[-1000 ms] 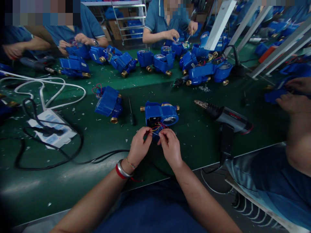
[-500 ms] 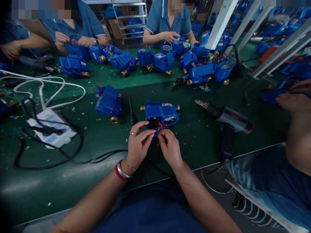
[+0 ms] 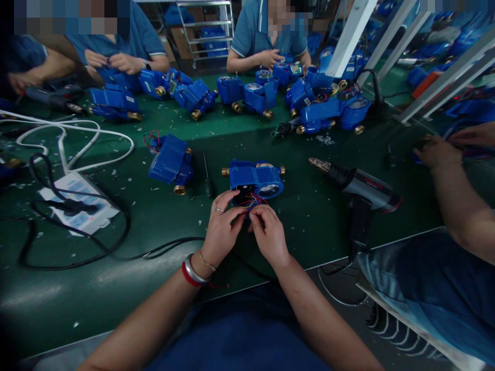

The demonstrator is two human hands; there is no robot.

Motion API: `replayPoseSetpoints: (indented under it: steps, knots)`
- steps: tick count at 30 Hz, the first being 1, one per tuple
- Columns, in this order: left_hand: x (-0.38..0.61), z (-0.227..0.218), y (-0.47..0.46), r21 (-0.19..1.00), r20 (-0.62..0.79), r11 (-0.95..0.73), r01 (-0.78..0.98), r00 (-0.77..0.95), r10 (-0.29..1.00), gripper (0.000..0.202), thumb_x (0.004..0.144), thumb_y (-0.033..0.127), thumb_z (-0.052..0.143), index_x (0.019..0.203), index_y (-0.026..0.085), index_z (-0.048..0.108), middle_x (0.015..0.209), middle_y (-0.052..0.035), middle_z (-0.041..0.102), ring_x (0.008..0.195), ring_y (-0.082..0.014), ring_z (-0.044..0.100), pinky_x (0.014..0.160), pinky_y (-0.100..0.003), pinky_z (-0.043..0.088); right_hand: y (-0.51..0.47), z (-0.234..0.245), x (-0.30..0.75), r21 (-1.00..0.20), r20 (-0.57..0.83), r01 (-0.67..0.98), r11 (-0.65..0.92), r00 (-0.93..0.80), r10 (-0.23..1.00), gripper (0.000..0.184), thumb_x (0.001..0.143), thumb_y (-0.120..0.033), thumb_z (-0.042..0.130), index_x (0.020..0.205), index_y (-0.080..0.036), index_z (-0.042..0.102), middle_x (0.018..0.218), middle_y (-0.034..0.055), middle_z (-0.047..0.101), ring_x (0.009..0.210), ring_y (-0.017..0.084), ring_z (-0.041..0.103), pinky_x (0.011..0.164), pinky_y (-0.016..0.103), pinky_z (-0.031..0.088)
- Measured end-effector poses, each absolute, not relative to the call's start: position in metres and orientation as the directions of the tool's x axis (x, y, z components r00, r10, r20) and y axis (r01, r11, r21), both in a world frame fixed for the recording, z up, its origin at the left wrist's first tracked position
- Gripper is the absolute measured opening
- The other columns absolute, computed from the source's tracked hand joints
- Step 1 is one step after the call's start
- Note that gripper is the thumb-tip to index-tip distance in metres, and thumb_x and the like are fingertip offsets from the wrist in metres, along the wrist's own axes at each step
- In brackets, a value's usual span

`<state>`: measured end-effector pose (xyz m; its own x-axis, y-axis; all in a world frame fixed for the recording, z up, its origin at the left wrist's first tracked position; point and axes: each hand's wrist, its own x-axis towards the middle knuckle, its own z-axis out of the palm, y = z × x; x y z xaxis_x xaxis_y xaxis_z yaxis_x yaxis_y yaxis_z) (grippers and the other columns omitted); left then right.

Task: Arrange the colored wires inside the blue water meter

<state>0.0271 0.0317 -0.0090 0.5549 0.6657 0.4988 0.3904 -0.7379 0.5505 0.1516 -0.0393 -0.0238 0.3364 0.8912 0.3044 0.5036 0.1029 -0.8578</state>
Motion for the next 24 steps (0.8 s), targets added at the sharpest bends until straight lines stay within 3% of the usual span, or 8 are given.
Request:
replayPoseSetpoints:
  steps: [8,13,24]
  knots:
    - [0.0265,-0.0078,0.0317,0.557,0.493,-0.735,0.387,0.558,0.667,0.016,0.081,0.008,0.054,0.090,0.020,0.060,0.132,-0.0066,0.045,0.127,-0.0253,0.035,0.102,-0.053,0.037,-0.0389,-0.0249,0.1515,-0.863,0.298,0.496,0.093,0.353,0.887,0.014,0.092,-0.026,0.043,0.087,-0.021,0.054,0.091,0.0043,0.054,0.063,0.013,0.054,0.059,0.028,0.047]
    - [0.0263,-0.0091,0.0317,0.559,0.489,-0.726,0.400,0.548,0.678,0.014,0.082,0.009,0.053,0.089,0.020,0.059,0.131,-0.0070,0.046,0.126,-0.0239,0.036,0.103,-0.050,0.036,-0.0354,-0.0265,0.1521,-0.809,0.373,0.573,0.131,0.330,0.867,0.011,0.089,-0.024,0.049,0.084,-0.021,0.058,0.089,0.0043,0.057,0.081,0.017,0.057,0.069,0.030,0.048]
    - [0.0272,-0.0065,0.0290,0.559,0.494,-0.727,0.398,0.544,0.678,0.013,0.080,0.009,0.055,0.086,0.019,0.057,0.129,-0.0075,0.047,0.126,-0.0256,0.037,0.102,-0.053,0.037,-0.0355,-0.0240,0.1514,-0.781,0.389,0.614,0.113,0.336,0.858,0.012,0.087,-0.022,0.051,0.083,-0.020,0.062,0.077,0.0024,0.056,0.070,0.015,0.054,0.062,0.029,0.044]
